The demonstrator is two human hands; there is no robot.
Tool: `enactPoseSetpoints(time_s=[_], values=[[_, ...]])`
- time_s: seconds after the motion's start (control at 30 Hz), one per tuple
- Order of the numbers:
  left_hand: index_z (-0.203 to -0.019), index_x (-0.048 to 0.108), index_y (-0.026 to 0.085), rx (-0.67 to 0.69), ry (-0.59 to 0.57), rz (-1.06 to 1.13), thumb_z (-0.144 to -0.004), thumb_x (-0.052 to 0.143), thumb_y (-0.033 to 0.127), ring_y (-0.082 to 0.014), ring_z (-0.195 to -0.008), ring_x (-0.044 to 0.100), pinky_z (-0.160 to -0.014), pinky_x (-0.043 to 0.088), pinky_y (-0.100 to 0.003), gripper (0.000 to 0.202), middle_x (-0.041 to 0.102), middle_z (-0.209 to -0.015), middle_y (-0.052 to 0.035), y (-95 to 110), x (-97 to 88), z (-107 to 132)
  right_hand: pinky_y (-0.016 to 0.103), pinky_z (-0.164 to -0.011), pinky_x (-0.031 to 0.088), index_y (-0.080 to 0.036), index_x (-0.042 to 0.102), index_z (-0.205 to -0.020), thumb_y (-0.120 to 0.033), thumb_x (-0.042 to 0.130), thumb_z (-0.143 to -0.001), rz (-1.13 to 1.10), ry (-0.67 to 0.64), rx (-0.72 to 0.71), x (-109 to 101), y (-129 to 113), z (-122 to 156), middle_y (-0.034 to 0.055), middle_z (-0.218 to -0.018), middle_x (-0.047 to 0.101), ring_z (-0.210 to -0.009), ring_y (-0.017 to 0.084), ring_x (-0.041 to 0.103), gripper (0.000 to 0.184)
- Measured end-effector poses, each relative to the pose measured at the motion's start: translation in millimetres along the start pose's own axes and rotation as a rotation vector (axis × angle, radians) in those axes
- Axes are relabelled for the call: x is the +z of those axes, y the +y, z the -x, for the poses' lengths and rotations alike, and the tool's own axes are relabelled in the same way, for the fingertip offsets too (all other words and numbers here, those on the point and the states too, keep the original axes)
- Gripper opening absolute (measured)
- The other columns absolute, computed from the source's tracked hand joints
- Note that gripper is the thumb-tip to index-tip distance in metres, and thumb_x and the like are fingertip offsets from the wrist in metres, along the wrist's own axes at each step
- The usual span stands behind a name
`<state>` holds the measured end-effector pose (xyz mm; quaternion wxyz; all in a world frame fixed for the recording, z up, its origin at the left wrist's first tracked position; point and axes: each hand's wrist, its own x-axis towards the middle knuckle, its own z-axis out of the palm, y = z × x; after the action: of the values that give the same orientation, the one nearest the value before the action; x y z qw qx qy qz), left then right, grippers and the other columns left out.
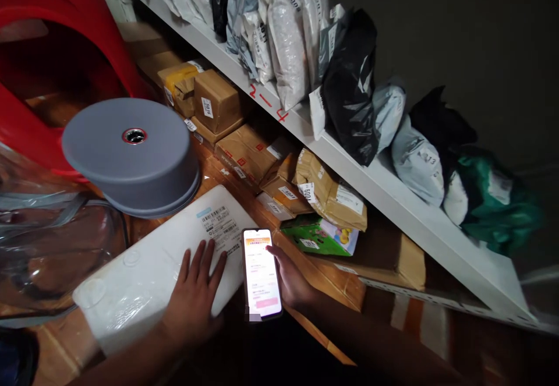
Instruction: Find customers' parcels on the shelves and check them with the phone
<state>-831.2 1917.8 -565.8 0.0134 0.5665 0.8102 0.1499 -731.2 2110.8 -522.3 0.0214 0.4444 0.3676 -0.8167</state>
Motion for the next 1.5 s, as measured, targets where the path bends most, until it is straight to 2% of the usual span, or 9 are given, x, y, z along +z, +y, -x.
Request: enactPoseSetpoints(time_s=[0.2,0.5,0.67,0.77,0.87,1.0,1.23,1.4,1.5], values=[[-0.146,0.041,0.014,0.039,-0.097,0.013,-0.055,0.068,0.073,-0.0471,-0.142,0.019,-0.114,0.009,-0.055,0.112,0.027,-0.153,-0.0281,-13.6,-5.2,5.7,0.042,-0.080,0.050,-0.015,0.067,-0.086,-0.057,0.079,-0.058,0.029,0.087,-0.023,-1.7,-0.7,-5.8,0.0085,-0.076,0.074,-0.081,0.030,0.070,0.052],[-0.147,0.039,0.017,0.097,-0.230,-0.034,-0.059,0.061,0.079,-0.0464,-0.144,0.015,-0.114,0.007,-0.057,0.110,0.026,-0.155,-0.0247,-23.2,-8.0,12.6,0.045,-0.083,0.050,-0.017,0.068,-0.083,-0.061,0.079,-0.059,0.045,0.134,0.091,1.3,-0.8,-9.4,0.0088,-0.075,0.074,-0.085,0.031,0.070,0.051],[-0.150,0.034,0.021,0.128,-0.147,-0.022,-0.063,0.058,0.079,-0.0430,-0.144,0.018,-0.116,0.008,-0.052,0.107,0.023,-0.157,-0.0227,-28.0,-9.4,13.5,0.049,-0.095,0.046,-0.016,0.065,-0.101,-0.068,0.071,-0.063,-0.114,-0.219,0.152,2.4,-17.7,2.9,0.0113,-0.094,0.075,-0.102,0.034,0.066,0.064],[-0.150,0.033,0.021,0.129,-0.060,-0.044,-0.067,0.064,0.066,-0.0415,-0.142,0.027,-0.114,0.014,-0.050,0.099,0.021,-0.158,-0.0233,-30.1,-9.6,12.9,0.050,-0.098,0.044,-0.017,0.061,-0.111,-0.060,0.069,-0.070,-0.148,-0.455,0.113,1.7,-24.8,14.4,0.0115,-0.106,0.073,-0.108,0.034,0.064,0.060],[-0.149,0.032,0.012,0.112,-0.005,-0.082,-0.063,0.067,0.059,-0.0417,-0.136,0.036,-0.111,0.020,-0.048,0.104,0.023,-0.156,-0.0276,-29.5,-9.6,9.4,0.051,-0.099,0.043,-0.020,0.055,-0.118,-0.046,0.069,-0.073,-0.165,-0.548,0.082,1.7,-22.3,20.7,0.0094,-0.113,0.071,-0.108,0.033,0.064,0.054],[-0.146,0.034,0.005,0.103,0.020,-0.103,-0.059,0.066,0.063,-0.0427,-0.130,0.041,-0.109,0.021,-0.048,0.110,0.030,-0.152,-0.0299,-26.7,-9.3,4.2,0.052,-0.096,0.046,-0.024,0.048,-0.121,-0.034,0.070,-0.074,-0.139,-0.470,0.025,1.3,-11.6,19.1,0.0076,-0.115,0.070,-0.102,0.031,0.068,0.053],[-0.144,0.039,0.004,0.092,0.046,-0.090,-0.060,0.066,0.063,-0.0413,-0.130,0.041,-0.111,0.016,-0.047,0.107,0.036,-0.150,-0.0292,-25.7,-5.6,5.8,0.049,-0.088,0.052,-0.025,0.051,-0.119,-0.038,0.071,-0.077,-0.049,-0.288,-0.094,-5.3,-1.8,10.7,0.0072,-0.106,0.073,-0.094,0.029,0.071,0.048],[-0.146,0.038,0.006,0.058,-0.015,-0.064,-0.059,0.065,0.069,-0.0423,-0.131,0.041,-0.110,0.017,-0.048,0.110,0.031,-0.151,-0.0300,-23.3,-3.7,5.9,0.052,-0.084,0.054,-0.021,0.061,-0.111,-0.061,0.068,-0.072,0.092,-0.291,-0.032,0.0,-18.0,22.8,0.0095,-0.099,0.074,-0.096,0.035,0.069,0.056],[-0.148,0.035,0.007,0.006,-0.102,-0.026,-0.061,0.066,0.065,-0.0446,-0.133,0.037,-0.110,0.018,-0.051,0.109,0.024,-0.154,-0.0304,-19.8,-4.3,4.0,0.048,-0.096,0.048,-0.022,0.063,-0.112,-0.066,0.068,-0.071,0.251,-0.179,-0.178,7.1,-32.9,33.8,0.0095,-0.111,0.072,-0.113,0.033,0.062,0.059]])
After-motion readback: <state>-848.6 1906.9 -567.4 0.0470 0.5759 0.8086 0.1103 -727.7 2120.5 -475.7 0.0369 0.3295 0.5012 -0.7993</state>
